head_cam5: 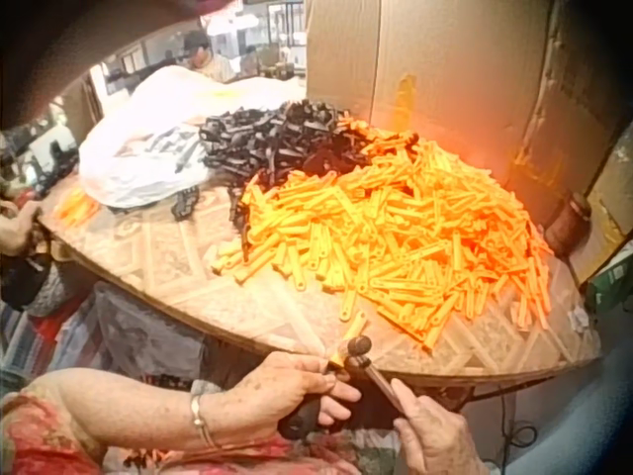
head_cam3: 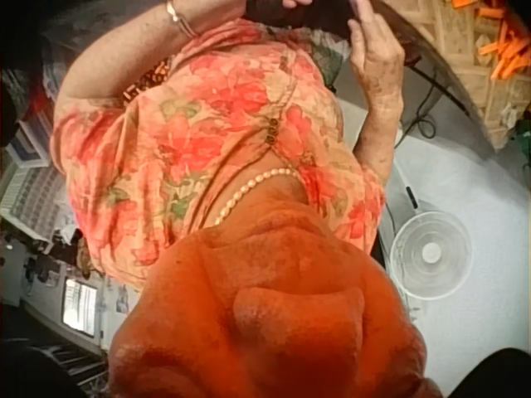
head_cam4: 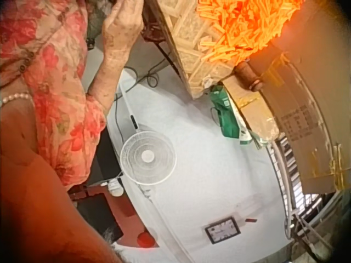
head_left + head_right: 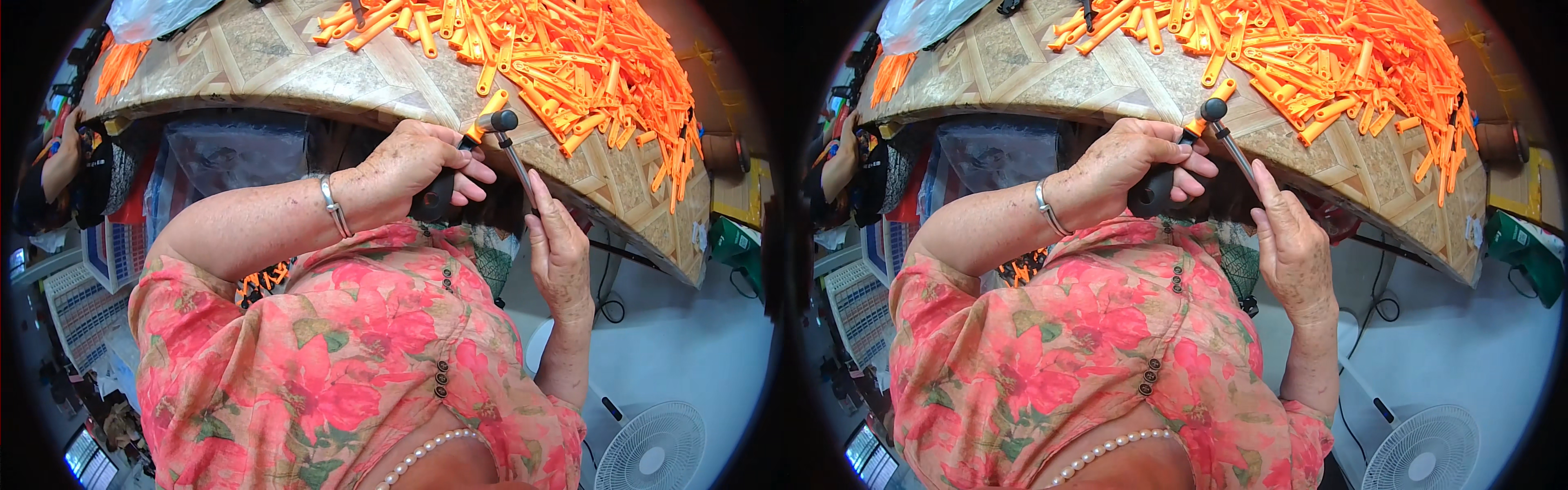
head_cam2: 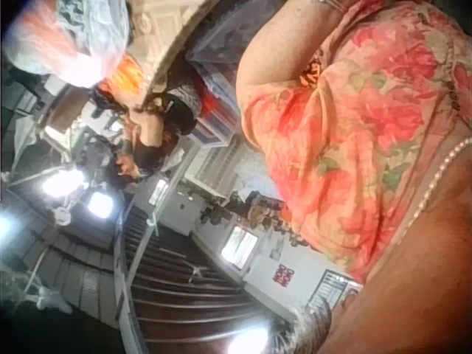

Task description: The person assembles orange plastic handles onto black plastic heads using a hammer. They pick up a handle and a head, insert the handle into the head, and strike the assembly with a hammer to secure it. The finished units are placed on the table.

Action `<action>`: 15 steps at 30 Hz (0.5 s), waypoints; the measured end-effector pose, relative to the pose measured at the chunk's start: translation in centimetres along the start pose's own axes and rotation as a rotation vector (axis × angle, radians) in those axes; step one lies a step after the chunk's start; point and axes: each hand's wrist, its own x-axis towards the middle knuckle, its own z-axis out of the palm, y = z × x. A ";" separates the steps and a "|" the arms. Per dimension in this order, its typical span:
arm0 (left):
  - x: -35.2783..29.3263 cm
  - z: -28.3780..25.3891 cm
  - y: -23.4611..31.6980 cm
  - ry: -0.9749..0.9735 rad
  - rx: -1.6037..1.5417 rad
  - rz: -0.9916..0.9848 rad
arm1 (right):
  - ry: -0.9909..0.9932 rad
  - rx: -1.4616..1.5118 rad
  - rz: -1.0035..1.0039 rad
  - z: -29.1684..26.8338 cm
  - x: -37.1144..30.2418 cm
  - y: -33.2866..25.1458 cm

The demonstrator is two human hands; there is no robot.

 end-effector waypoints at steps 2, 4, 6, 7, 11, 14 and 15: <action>0.0 0.1 0.0 0.012 -0.011 -0.001 | 0.055 0.026 -0.023 0.4 -0.1 0.2; 0.0 0.2 0.0 0.015 -0.014 0.001 | 0.087 0.069 0.000 0.4 -0.3 0.2; 0.1 0.2 -0.1 0.018 -0.018 0.002 | 0.110 0.131 0.072 0.1 -1.0 -0.4; 0.1 0.2 -0.1 0.019 -0.020 0.002 | 0.145 0.113 0.031 0.1 -0.9 -0.7; 0.1 0.2 -0.1 0.009 -0.011 0.014 | 0.101 0.025 -0.073 1.3 -0.8 0.1; 0.1 0.1 -0.3 0.021 -0.034 0.017 | 0.066 0.022 -0.058 0.8 -0.4 -0.3; 0.1 0.2 -0.3 0.026 -0.034 0.016 | 0.101 0.037 -0.054 0.7 -0.4 -0.5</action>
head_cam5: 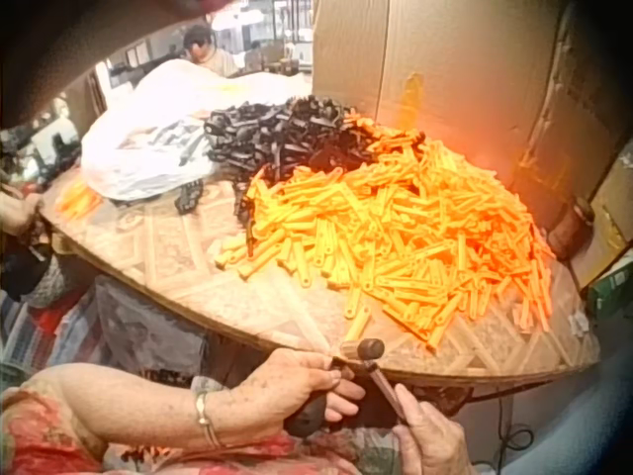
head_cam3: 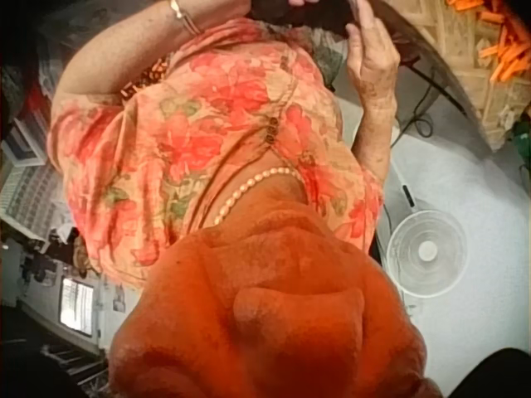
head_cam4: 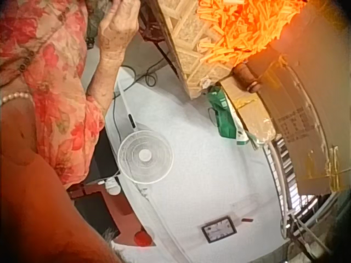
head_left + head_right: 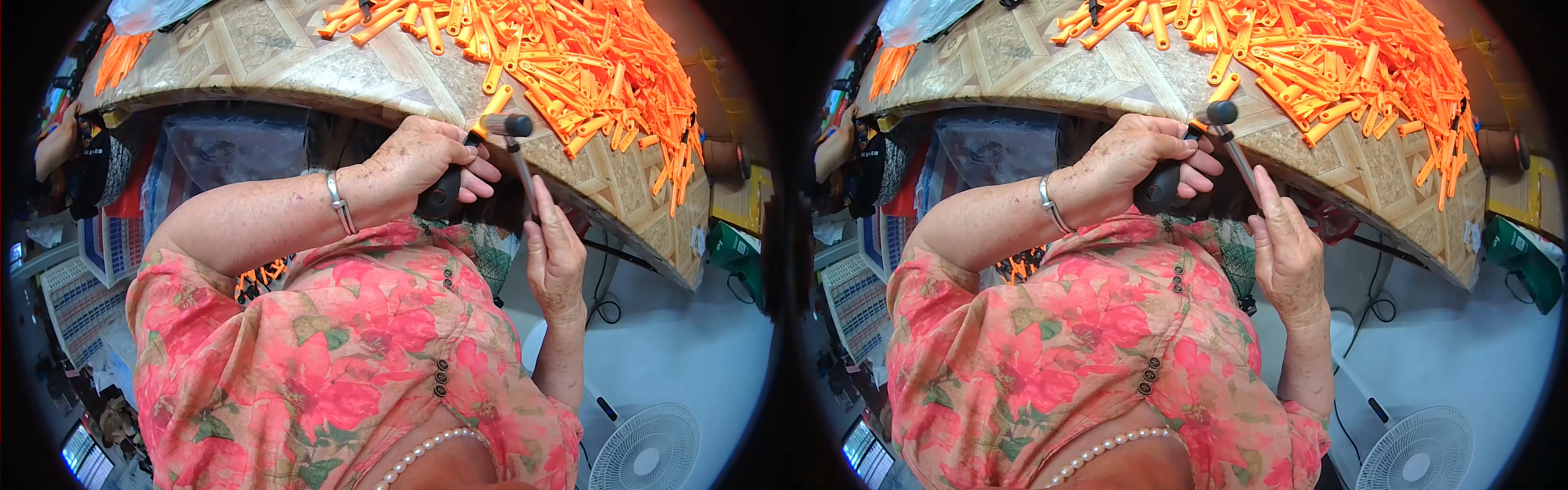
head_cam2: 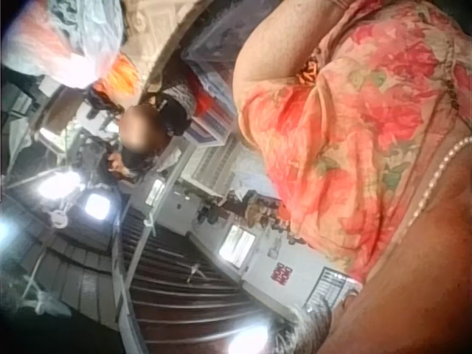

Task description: The person assembles orange plastic handles onto black plastic heads using a hammer. They pick up a handle and a head, insert the handle into the head, and strike the assembly with a hammer to secure it. The finished units are placed on the table.

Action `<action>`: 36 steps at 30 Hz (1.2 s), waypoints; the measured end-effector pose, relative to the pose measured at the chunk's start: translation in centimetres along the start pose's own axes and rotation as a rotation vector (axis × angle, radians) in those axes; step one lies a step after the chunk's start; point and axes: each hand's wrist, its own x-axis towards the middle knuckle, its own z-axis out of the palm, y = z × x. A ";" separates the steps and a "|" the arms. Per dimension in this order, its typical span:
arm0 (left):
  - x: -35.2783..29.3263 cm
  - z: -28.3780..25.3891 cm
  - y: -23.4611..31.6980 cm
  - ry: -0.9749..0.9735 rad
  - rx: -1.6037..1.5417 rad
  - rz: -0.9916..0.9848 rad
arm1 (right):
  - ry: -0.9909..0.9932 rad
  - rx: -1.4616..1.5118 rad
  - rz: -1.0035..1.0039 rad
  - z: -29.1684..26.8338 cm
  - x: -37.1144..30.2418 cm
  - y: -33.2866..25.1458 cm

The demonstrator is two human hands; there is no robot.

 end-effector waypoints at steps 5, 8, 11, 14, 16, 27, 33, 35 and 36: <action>0.0 0.1 0.1 -0.007 0.017 -0.004 | -0.009 -0.037 -0.007 0.3 -0.6 0.0; 0.1 0.0 0.1 -0.014 0.002 0.000 | -0.023 -0.011 -0.038 0.3 0.1 0.2; 0.0 0.0 0.0 -0.001 -0.020 0.005 | 0.004 0.030 0.016 -0.1 -0.1 -0.1; 0.0 0.1 0.1 -0.003 -0.021 0.000 | 0.037 0.010 0.012 0.1 -0.4 -0.1; 0.1 0.0 -0.1 -0.012 -0.025 0.011 | -0.041 -0.061 0.019 0.8 -0.8 0.4; 0.6 -0.8 -0.4 -0.047 0.197 0.088 | 0.066 0.118 0.207 0.5 -1.5 1.1; -0.5 -3.1 -0.2 0.192 1.431 1.023 | 0.222 0.323 0.299 0.7 -3.2 1.9; -0.8 -3.0 0.4 0.284 1.545 1.097 | 0.250 0.362 0.320 0.9 -3.4 2.0; -0.6 -3.2 0.7 0.304 1.575 1.092 | 0.252 0.326 0.292 1.2 -3.3 2.0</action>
